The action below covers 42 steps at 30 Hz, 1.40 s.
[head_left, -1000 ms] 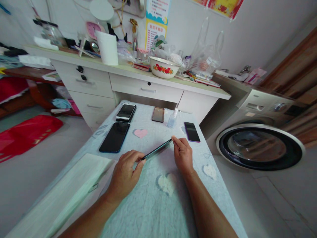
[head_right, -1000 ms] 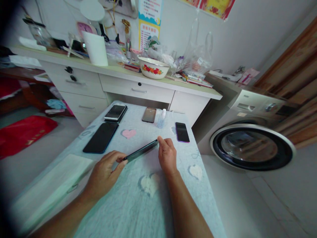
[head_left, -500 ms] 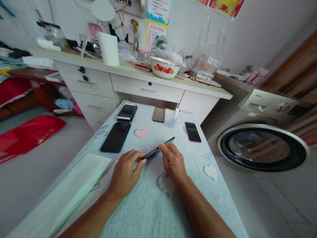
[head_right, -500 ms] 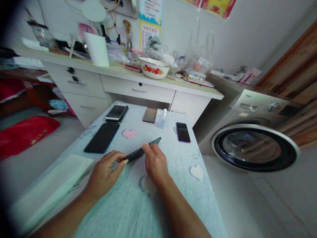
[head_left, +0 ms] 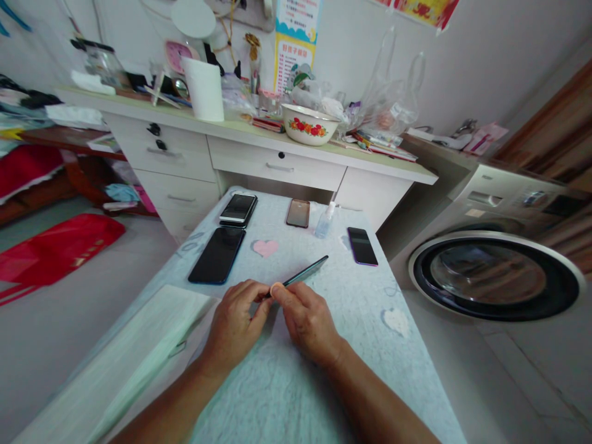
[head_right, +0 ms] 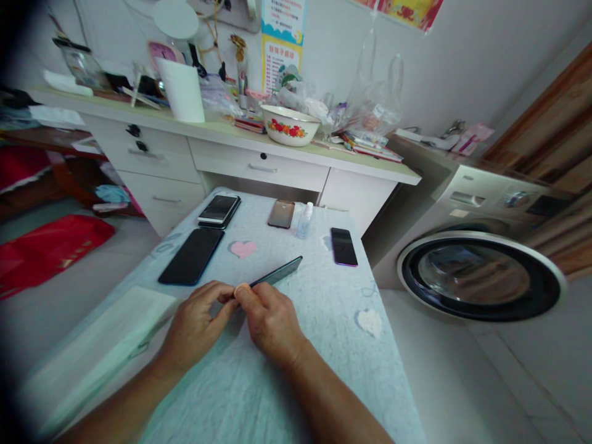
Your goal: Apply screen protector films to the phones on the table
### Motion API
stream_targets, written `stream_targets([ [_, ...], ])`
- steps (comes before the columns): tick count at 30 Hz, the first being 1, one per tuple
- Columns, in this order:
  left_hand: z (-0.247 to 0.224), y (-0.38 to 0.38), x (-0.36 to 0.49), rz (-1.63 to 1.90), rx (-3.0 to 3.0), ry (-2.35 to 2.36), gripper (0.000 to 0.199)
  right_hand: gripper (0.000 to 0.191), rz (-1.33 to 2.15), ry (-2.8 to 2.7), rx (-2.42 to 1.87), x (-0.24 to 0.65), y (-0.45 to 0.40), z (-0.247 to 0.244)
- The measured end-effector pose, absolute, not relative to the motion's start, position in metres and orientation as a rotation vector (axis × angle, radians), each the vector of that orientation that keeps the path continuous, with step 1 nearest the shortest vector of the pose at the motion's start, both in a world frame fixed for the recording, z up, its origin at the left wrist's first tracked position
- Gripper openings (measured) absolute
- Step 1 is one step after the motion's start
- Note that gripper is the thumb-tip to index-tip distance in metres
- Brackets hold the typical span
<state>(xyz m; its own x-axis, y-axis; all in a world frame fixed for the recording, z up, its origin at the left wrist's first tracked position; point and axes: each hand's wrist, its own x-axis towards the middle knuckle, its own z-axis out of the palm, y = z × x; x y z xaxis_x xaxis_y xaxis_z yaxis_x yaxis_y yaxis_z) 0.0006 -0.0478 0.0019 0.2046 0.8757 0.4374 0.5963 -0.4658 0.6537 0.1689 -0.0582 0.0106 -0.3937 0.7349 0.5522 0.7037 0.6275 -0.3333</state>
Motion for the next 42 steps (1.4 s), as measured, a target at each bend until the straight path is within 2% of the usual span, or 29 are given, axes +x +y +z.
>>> stream_targets([
  [11, 0.0, -0.048, 0.0, 1.138, 2.166, 1.397, 0.009, 0.04, -0.009, -1.933, -1.233, 0.216, -0.03, -0.008],
  [22, 0.003, -0.049, 0.001, 1.153, 2.216, 1.387, 0.008, 0.033, -0.072, -1.773, -1.42, 0.24, -0.016, -0.007],
  [42, -0.004, -0.051, 0.001, 1.209, 2.516, 1.198, 0.009, 0.027, 0.12, -1.586, -1.494, 0.249, -0.012, -0.008],
])
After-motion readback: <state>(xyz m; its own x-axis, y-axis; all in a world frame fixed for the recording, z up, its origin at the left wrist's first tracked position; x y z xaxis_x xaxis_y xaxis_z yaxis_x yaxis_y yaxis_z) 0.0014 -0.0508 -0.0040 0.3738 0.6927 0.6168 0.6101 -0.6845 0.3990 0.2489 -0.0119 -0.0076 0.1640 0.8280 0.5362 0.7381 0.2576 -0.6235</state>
